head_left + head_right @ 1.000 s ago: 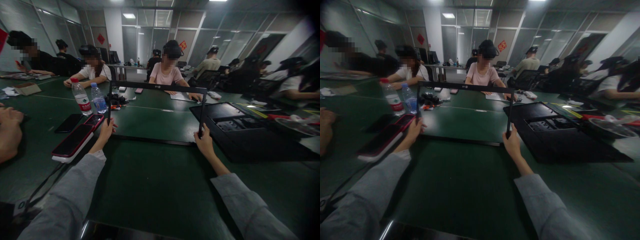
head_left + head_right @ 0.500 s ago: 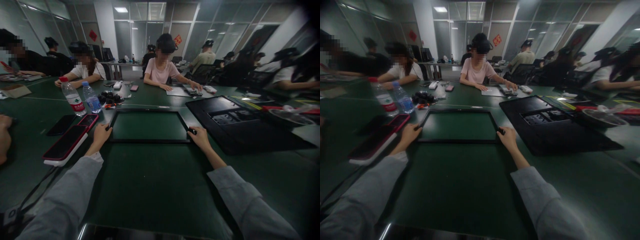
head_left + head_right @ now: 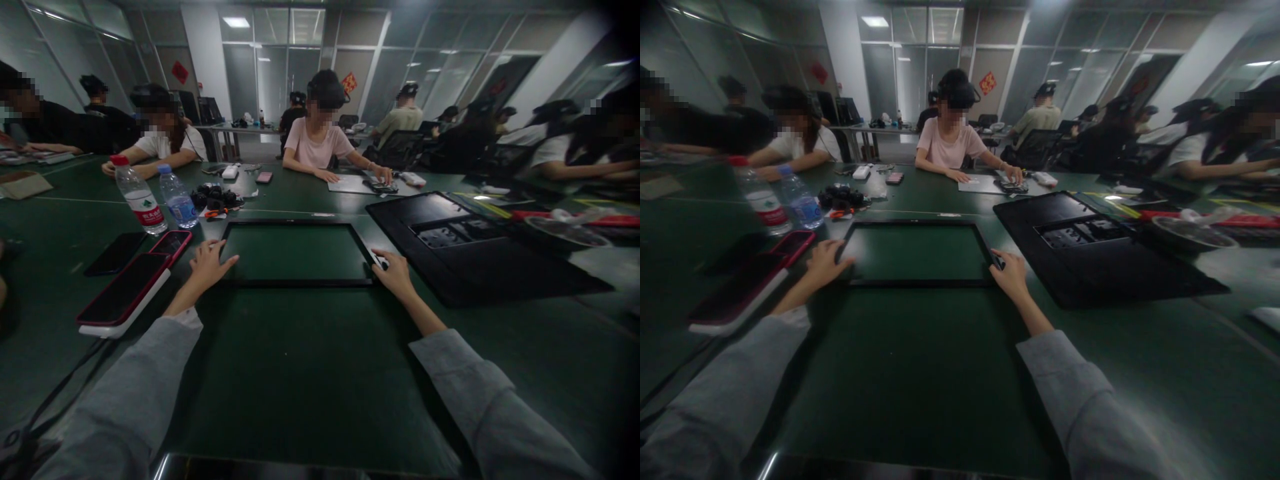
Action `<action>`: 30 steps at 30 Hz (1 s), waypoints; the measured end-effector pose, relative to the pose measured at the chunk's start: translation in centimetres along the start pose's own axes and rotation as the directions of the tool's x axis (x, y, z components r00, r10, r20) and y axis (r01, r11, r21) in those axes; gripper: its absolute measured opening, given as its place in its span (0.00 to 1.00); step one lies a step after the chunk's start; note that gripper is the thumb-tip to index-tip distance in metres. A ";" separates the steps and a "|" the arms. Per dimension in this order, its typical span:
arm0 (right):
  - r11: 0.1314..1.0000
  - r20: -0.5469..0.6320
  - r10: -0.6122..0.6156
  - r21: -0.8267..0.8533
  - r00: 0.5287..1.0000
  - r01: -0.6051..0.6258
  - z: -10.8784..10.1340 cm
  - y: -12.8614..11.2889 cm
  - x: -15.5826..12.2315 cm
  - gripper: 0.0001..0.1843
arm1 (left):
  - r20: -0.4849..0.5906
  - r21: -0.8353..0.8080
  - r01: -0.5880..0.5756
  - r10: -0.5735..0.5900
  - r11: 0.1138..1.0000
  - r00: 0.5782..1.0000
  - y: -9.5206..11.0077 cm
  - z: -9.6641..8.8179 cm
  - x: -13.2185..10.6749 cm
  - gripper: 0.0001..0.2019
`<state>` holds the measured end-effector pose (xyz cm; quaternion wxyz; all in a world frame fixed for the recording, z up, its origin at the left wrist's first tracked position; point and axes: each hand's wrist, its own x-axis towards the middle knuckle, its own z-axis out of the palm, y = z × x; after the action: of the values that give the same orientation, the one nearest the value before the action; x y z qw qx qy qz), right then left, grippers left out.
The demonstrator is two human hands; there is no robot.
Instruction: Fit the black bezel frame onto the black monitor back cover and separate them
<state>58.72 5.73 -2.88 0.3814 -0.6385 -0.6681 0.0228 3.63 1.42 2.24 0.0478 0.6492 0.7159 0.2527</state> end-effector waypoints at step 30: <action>0.983 -0.482 0.107 -0.081 0.869 -0.166 -8.9 0.5 -0.2 0.31 | 0.176 -0.415 -0.046 0.130 0.909 0.976 0.7 -0.2 0.3 0.25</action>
<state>63.93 1.58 3.07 0.4923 -0.6918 -0.5072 -0.1477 4.10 1.64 2.74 0.2421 0.6786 0.6087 0.3322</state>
